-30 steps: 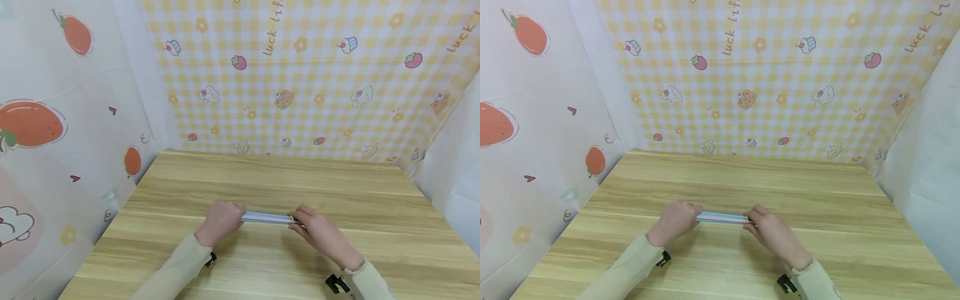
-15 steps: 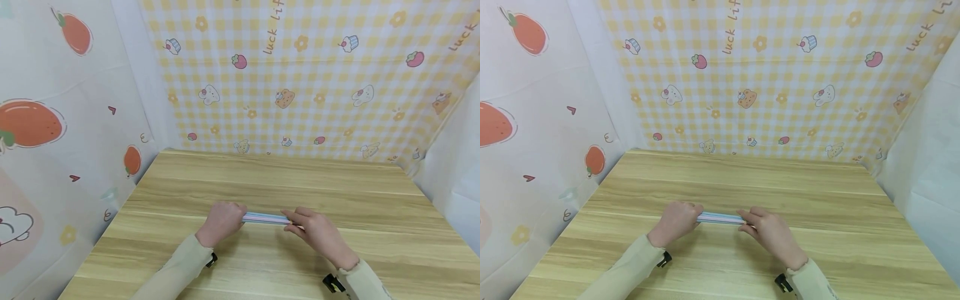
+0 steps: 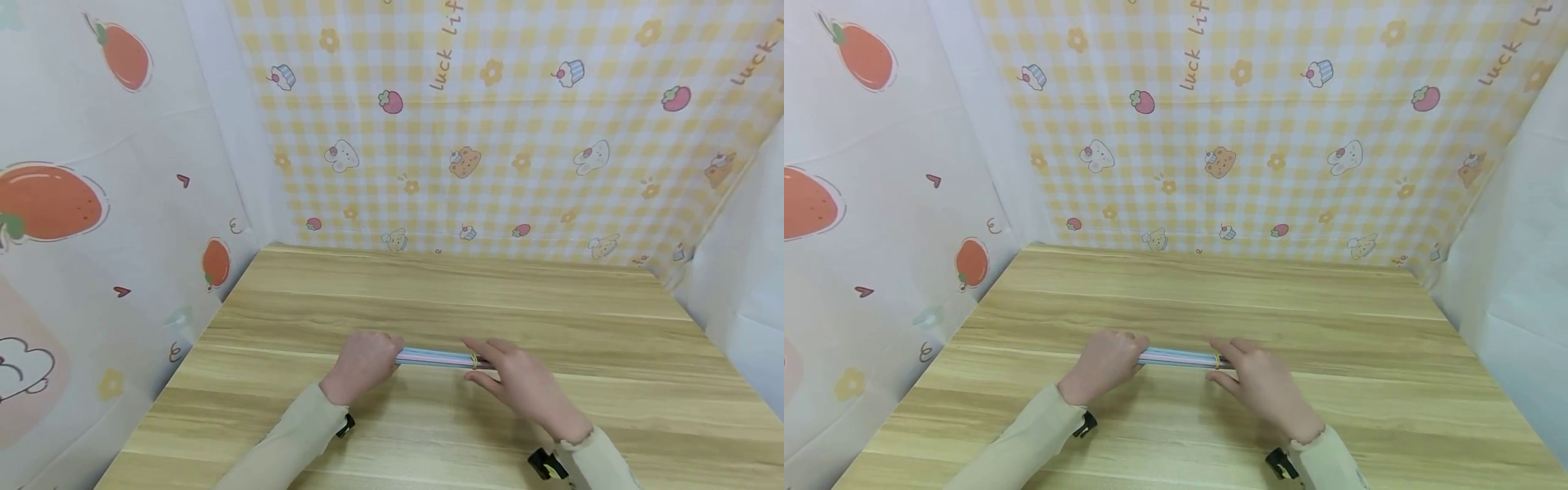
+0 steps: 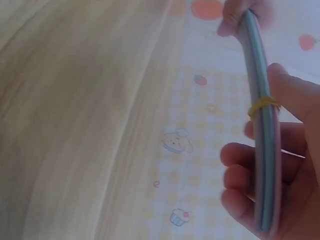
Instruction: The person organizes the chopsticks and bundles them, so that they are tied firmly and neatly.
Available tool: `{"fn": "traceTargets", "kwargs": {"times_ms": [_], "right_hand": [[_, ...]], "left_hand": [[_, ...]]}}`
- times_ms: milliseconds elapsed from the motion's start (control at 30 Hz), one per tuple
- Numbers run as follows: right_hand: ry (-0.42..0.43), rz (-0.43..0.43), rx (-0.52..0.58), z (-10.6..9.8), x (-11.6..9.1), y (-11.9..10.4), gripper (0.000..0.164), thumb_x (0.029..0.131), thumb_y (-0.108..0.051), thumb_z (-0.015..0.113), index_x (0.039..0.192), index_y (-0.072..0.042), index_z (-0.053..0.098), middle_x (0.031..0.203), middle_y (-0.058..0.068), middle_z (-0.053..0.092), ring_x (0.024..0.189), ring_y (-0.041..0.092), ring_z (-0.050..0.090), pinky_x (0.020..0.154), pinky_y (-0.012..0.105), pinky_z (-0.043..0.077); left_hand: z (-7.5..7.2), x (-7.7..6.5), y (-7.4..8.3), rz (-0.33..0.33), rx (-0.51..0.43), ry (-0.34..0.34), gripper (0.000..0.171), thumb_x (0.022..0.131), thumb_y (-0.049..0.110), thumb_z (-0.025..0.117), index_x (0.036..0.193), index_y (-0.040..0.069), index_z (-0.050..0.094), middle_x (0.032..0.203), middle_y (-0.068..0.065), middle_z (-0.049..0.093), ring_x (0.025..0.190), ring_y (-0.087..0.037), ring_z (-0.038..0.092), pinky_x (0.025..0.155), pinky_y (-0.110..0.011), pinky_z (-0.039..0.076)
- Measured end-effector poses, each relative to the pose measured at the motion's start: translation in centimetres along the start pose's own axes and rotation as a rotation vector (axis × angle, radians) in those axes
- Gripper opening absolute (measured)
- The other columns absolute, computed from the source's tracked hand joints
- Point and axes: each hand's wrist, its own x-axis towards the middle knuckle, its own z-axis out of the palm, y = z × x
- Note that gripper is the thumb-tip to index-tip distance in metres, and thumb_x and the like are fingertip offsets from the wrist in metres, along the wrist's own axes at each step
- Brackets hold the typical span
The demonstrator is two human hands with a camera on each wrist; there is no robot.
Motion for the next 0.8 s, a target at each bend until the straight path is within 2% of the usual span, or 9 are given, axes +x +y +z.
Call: {"fn": "traceTargets", "kwargs": {"times_ms": [133, 233, 400, 567, 800], "right_hand": [[-0.068, 0.027, 0.071, -0.8, 0.0, 0.2, 0.022, 0.080, -0.018, 0.076, 0.098, -0.009, 0.068, 0.085, -0.008, 0.062, 0.076, 0.007, 0.065, 0.065, 0.021, 0.053], [-0.090, 0.001, 0.086, -1.0, 0.0, 0.2, 0.013, 0.082, -0.012, 0.073, 0.093, -0.009, 0.068, 0.086, -0.007, 0.062, 0.078, 0.008, 0.066, 0.067, 0.021, 0.054], [-0.126, -0.026, 0.100, -0.9, 0.4, 0.2, 0.011, 0.084, -0.010, 0.070, 0.095, -0.008, 0.068, 0.085, -0.006, 0.061, 0.075, 0.003, 0.062, 0.064, 0.018, 0.052], [-0.147, -0.035, 0.139, -0.7, 0.9, 0.3, 0.019, 0.084, -0.010, 0.070, 0.102, -0.004, 0.069, 0.086, -0.003, 0.063, 0.070, -0.002, 0.054, 0.060, 0.017, 0.048], [-0.098, -0.061, 0.165, -0.4, 1.0, 0.6, 0.025, 0.083, -0.011, 0.071, 0.107, -0.003, 0.069, 0.086, -0.004, 0.064, 0.067, -0.004, 0.048, 0.057, 0.016, 0.045]], "left_hand": [[-0.1, 0.0, 0.1, -0.003, -0.001, -0.014, 0.030, 0.070, 0.015, 0.075, 0.057, 0.018, 0.048, 0.047, 0.011, 0.027, 0.048, -0.003, 0.013, 0.042, -0.015, 0.008], [-0.1, 0.1, 0.1, -0.006, 0.001, -0.017, 0.029, 0.072, 0.017, 0.076, 0.058, 0.019, 0.050, 0.046, 0.011, 0.032, 0.048, -0.003, 0.014, 0.042, -0.015, 0.009], [0.0, 0.0, 0.1, -0.014, -0.011, -0.026, 0.026, 0.073, 0.018, 0.076, 0.060, 0.018, 0.053, 0.046, 0.010, 0.037, 0.047, -0.002, 0.015, 0.041, -0.015, 0.009], [0.0, -0.2, 0.0, -0.029, -0.026, -0.051, 0.023, 0.073, 0.017, 0.077, 0.062, 0.017, 0.056, 0.047, 0.010, 0.042, 0.047, -0.002, 0.019, 0.040, -0.015, 0.013], [-0.3, -0.2, -0.2, -0.034, -0.035, -0.059, 0.024, 0.073, 0.019, 0.077, 0.063, 0.016, 0.056, 0.047, 0.010, 0.041, 0.046, -0.001, 0.019, 0.039, -0.014, 0.013]]}}
